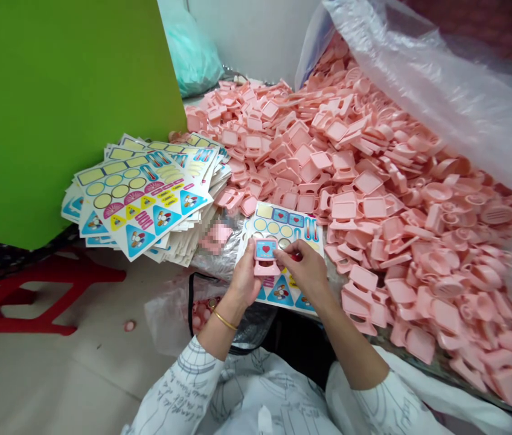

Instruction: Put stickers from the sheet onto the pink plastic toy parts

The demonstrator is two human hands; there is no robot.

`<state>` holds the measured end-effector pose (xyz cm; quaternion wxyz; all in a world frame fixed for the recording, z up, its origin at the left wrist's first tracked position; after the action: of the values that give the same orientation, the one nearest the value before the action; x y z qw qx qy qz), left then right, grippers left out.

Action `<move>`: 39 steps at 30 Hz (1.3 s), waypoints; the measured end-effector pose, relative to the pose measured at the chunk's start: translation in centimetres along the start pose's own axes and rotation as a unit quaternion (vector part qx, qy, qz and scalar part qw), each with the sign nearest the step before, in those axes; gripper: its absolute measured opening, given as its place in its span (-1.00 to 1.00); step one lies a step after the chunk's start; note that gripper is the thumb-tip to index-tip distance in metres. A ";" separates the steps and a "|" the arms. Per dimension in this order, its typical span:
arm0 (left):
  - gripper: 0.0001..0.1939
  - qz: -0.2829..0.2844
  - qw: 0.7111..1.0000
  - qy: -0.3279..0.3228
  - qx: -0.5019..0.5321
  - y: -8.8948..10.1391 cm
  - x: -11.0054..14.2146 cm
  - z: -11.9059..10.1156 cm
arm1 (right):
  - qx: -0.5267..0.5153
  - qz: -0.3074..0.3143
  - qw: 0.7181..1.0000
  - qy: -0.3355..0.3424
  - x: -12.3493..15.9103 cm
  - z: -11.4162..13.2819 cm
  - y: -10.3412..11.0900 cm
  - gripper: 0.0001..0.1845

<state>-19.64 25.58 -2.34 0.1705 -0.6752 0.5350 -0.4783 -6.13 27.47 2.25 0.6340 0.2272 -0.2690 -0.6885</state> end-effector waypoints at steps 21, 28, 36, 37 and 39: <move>-0.65 0.045 0.990 -0.044 -0.129 0.0 0.6 0.6 | 0.252 -0.016 0.950 0.183 2.3 4.0 1.6 -0.70; -0.58 -0.025 0.987 -0.025 -0.156 0.4 1.2 0.2 | 0.270 -0.096 0.951 0.120 2.6 1.7 11.6 -0.64; -0.62 0.060 0.977 0.072 -0.192 -3.3 4.9 6.7 | 0.351 -0.032 0.936 -0.003 6.9 -9.5 20.2 -0.71; -0.65 0.103 0.966 0.115 -0.208 -4.3 6.6 9.3 | 0.347 -0.017 0.938 0.007 7.3 -10.2 19.8 -0.72; -0.69 0.197 0.925 0.209 -0.248 -6.1 11.0 15.5 | 0.335 -0.005 0.941 0.035 7.7 -10.6 18.7 -0.71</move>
<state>-3.70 13.74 -0.25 -0.0270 -0.4620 0.7820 -0.4174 14.11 17.99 6.78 0.5269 0.4519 -0.4609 -0.5530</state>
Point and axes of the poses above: each hand's wrist, its own x-axis away from the middle knuckle, its own y-axis out of the back of the hand, z = x × y, the point moved 8 cm from there along -x, towards the middle knuckle, and after that the axes turned 2 degrees about x, right-handed, at the moved point
